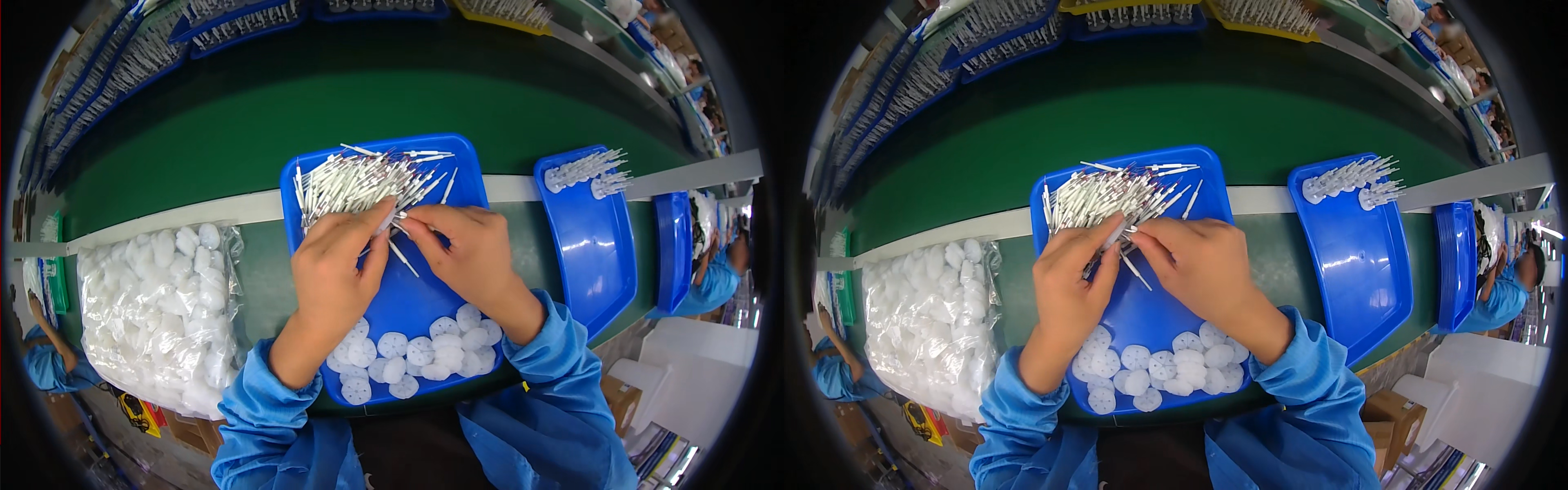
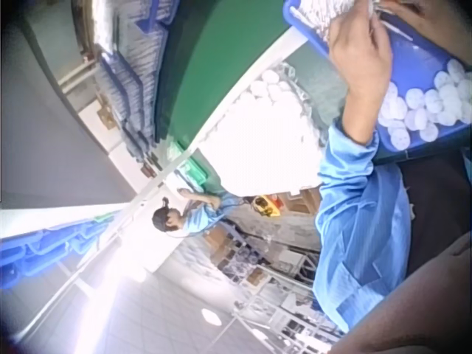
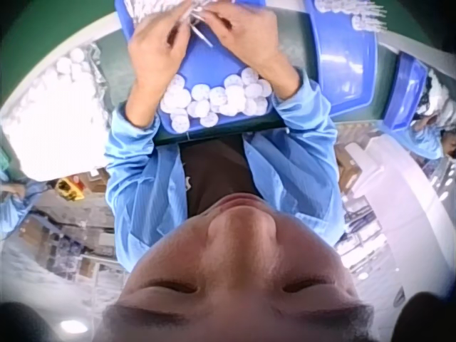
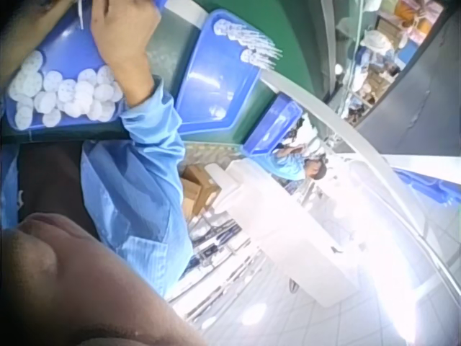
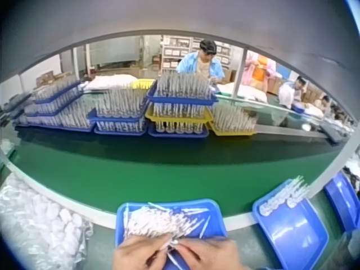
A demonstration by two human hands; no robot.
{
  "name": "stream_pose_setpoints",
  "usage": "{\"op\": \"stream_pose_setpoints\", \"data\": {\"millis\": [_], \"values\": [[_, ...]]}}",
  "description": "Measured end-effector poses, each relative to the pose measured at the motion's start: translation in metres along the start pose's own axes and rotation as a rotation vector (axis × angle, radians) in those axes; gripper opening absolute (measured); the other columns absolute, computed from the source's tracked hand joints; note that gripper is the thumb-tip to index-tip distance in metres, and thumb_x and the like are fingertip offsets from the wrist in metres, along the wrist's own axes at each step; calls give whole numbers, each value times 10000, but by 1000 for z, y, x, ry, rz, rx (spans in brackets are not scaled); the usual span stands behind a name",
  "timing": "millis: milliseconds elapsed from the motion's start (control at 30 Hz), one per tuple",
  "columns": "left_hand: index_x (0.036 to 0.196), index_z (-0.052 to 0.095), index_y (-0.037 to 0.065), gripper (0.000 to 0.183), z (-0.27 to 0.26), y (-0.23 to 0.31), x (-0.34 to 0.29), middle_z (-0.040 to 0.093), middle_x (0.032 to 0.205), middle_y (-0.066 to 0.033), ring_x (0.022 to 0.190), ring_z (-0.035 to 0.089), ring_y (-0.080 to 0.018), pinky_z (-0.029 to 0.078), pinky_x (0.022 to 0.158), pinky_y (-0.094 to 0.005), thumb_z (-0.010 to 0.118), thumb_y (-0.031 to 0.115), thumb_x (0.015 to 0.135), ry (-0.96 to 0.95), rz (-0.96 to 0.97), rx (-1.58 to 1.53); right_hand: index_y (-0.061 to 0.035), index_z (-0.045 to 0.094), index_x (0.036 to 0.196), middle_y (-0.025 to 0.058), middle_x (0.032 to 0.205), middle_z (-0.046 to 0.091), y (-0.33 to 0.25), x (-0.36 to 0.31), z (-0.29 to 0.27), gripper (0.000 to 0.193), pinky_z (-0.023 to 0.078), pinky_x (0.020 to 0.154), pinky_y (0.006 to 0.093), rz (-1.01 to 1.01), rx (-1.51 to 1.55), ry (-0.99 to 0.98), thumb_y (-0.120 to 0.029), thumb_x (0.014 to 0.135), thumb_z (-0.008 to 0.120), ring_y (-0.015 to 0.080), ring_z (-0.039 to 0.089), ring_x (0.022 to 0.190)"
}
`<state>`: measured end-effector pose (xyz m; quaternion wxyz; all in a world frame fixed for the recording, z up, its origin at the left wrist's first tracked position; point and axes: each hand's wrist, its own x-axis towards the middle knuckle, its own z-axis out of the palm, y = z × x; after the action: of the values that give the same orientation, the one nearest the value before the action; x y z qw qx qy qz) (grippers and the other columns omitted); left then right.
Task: The person inserts thin white sticks into small white cotton pads at a factory assembly station. They pick up a cotton pad and a stick, insert the stick into the pad, and place the finished swab into a blue tray. The process is repeated continuously throughout the clip.
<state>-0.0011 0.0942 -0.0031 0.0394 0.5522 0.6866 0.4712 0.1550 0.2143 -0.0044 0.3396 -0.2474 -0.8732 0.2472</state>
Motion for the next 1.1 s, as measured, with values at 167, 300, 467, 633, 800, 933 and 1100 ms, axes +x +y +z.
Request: {"op": "stream_pose_setpoints", "data": {"millis": [167, 300, 467, 633, 800, 933, 1100], "values": [[1261, 815, 61, 378, 0, 6, -6, 779, 925, -135, 791, 722, -272, 587, 710, -372, 816, 8, 887, -21, -123, -60, -110, 793, 941, 66, 769, 767, -1, 2, 1, 97, 581, 604, 377, -67, -5, 30, -160, 893, 861, 269, 729, 628], [1289, 793, 59, 382, -1, 7, -5, 771, 951, -127, 825, 727, -257, 593, 727, -363, 831, 51, 909, -69, -194, -137, -99, 805, 967, 69, 781, 771, 1, 0, 3, 84, 589, 620, 362, 26, 75, -3, -127, 901, 851, 250, 740, 642], [1320, 727, 78, 446, -2, -1, -2, 726, 1238, -120, 1115, 685, -275, 586, 850, -363, 874, 137, 903, -136, -341, -428, -61, 820, 1045, 95, 939, 801, 1, 6, 0, 163, 607, 724, 339, 93, 337, 1, -83, 889, 861, 226, 767, 784], [1306, 748, 102, 512, -8, -3, 2, 701, 1242, -85, 1174, 635, -282, 554, 900, -366, 910, 82, 821, -88, -117, -293, -47, 801, 1153, 92, 1002, 766, 6, 13, -9, 274, 580, 862, 306, 16, 420, 7, -20, 882, 841, 227, 737, 896], [1287, 768, 108, 544, -3, 0, -1, 693, 1222, -81, 1162, 634, -292, 518, 977, -398, 911, 29, 768, -66, -49, -238, -17, 734, 1255, 44, 977, 757, 7, 6, -10, 315, 567, 838, 283, 229, 736, -173, 15, 947, 792, 119, 712, 913], [1288, 777, 99, 521, -5, 2, 1, 700, 1220, -90, 1152, 641, -295, 512, 988, -399, 888, 13, 786, -50, -24, -231, 5, 719, 1243, 44, 994, 760, 7, 3, -9, 293, 578, 849, 277, 285, 796, -177, 19, 958, 789, 112, 723, 938], [1288, 786, 97, 503, -5, 4, 3, 713, 1197, -77, 1121, 654, -289, 516, 971, -396, 875, 5, 801, -31, 10, -197, 7, 700, 1237, 43, 1010, 757, 8, 1, -7, 291, 584, 863, 278, 273, 800, -180, 26, 960, 788, 110, 720, 941]]}}
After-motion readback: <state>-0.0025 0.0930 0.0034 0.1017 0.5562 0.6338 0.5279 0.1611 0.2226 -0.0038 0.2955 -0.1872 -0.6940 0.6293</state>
